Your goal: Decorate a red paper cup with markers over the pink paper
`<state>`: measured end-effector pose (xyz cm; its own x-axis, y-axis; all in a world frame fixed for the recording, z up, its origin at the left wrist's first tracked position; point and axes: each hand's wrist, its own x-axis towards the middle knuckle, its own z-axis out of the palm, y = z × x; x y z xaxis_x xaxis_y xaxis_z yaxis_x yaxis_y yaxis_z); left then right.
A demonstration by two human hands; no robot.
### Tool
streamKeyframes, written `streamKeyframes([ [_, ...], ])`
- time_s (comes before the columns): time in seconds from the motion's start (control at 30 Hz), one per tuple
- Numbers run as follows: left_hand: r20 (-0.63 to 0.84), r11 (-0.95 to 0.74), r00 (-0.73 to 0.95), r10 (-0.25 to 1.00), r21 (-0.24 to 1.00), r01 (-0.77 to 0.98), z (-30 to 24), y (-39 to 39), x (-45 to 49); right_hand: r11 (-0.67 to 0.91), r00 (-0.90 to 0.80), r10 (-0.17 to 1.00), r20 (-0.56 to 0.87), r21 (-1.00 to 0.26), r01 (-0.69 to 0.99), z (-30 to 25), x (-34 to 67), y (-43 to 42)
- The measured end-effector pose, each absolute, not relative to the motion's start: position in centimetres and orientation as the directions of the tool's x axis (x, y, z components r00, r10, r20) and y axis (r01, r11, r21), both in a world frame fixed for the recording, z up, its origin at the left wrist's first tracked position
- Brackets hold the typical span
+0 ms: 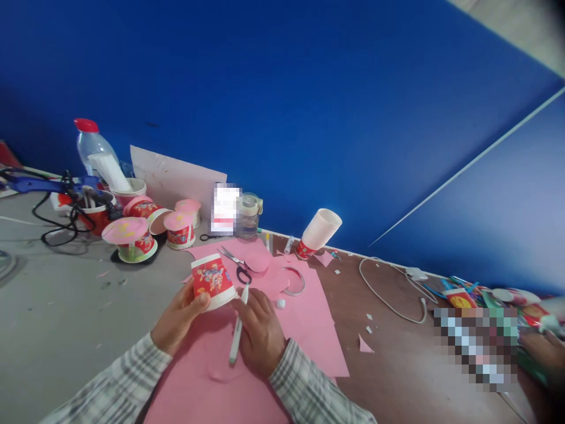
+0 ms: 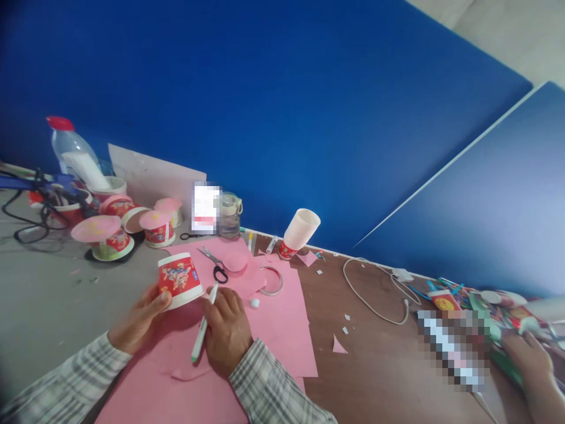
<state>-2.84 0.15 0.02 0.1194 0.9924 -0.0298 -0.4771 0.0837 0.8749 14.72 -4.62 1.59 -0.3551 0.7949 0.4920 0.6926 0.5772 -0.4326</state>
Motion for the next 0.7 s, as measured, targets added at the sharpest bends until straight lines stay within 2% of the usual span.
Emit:
streamKeyframes([
  [0.1, 0.002, 0.022, 0.057, 0.998, 0.914, -0.404, -0.1, 0.4, -2.9, 0.643, -0.469, 0.758, 0.452, -0.401, 0.652, 2.2, 14.5, -4.4],
  [0.2, 0.025, 0.001, 0.056, 0.998, 0.905, -0.425, -0.1, 0.5, -2.9, 0.647, -0.512, 0.761, 0.397, -0.413, 0.641, 1.9, 14.6, -4.1],
  [0.4, 0.073, -0.030, 0.089, 0.993, 0.912, -0.408, 0.4, 0.7, -2.8, 0.532, -0.398, 0.837, 0.376, -0.391, 0.751, 0.5, 15.2, -3.8],
  [0.7, 0.124, -0.084, 0.164, 0.979, 0.969, -0.233, -0.1, 0.8, -2.8, 0.479, -0.322, 0.853, 0.411, -0.369, 0.796, -0.3, 15.6, -3.8],
])
